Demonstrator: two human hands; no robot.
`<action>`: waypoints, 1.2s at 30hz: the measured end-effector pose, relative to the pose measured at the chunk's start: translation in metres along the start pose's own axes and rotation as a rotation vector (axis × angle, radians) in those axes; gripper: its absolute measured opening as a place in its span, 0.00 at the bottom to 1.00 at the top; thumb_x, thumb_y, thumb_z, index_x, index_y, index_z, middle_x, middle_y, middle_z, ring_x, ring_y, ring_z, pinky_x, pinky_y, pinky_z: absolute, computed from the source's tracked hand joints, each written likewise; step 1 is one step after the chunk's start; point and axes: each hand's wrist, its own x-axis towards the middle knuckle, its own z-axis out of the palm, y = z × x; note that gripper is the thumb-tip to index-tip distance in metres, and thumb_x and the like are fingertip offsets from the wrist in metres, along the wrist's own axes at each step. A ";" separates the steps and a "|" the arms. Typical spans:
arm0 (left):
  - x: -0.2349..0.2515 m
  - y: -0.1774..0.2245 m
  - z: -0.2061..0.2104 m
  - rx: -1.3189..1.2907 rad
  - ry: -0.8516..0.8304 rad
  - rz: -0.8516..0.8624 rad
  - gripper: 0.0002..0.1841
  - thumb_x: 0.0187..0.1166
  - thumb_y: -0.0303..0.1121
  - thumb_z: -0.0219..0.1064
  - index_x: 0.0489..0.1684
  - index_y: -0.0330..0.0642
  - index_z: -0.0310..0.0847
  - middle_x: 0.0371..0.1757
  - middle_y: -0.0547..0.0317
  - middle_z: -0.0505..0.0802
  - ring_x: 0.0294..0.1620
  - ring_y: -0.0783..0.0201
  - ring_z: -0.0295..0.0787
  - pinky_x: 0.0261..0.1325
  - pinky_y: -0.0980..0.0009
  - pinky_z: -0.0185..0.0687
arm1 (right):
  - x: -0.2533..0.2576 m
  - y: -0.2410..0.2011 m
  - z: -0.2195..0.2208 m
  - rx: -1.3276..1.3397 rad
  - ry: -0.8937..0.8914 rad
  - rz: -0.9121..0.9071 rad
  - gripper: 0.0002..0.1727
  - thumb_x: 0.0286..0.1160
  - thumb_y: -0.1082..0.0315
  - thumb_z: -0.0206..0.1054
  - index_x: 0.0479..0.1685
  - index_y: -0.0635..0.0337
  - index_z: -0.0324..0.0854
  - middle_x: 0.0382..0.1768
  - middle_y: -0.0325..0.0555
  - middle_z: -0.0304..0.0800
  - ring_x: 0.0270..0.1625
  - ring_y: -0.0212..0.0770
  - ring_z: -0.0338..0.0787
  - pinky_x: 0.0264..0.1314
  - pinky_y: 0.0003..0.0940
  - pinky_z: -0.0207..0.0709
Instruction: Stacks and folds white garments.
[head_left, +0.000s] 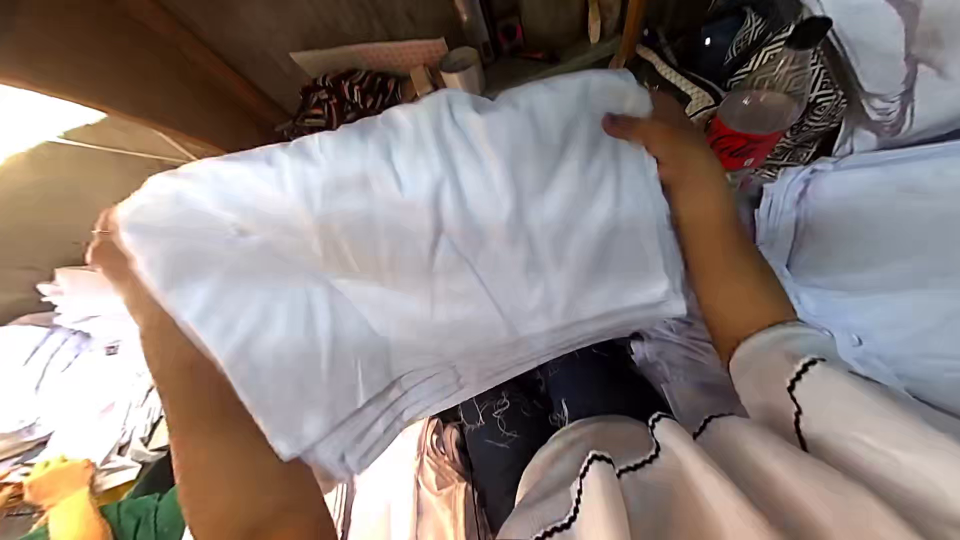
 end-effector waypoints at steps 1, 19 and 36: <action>0.016 -0.052 0.018 -0.082 -0.022 0.097 0.24 0.88 0.24 0.53 0.82 0.21 0.61 0.80 0.32 0.74 0.77 0.56 0.74 0.82 0.66 0.65 | 0.021 0.001 0.010 -0.062 -0.024 0.008 0.26 0.72 0.68 0.76 0.70 0.61 0.77 0.55 0.45 0.90 0.52 0.32 0.91 0.59 0.34 0.88; -0.157 -0.258 0.177 0.089 -0.320 0.595 0.23 0.63 0.27 0.75 0.62 0.39 0.89 0.64 0.30 0.87 0.70 0.25 0.77 0.65 0.26 0.65 | -0.061 0.177 -0.022 -0.948 -0.462 -0.191 0.26 0.61 0.83 0.73 0.63 0.54 0.91 0.68 0.58 0.86 0.73 0.63 0.80 0.72 0.68 0.70; -0.201 -0.275 0.194 -0.103 -0.098 0.600 0.11 0.72 0.21 0.66 0.47 0.27 0.93 0.48 0.31 0.92 0.55 0.35 0.88 0.63 0.46 0.80 | -0.096 0.187 0.002 -0.885 -0.304 -0.522 0.06 0.66 0.71 0.78 0.40 0.57 0.96 0.49 0.53 0.92 0.59 0.58 0.87 0.65 0.59 0.77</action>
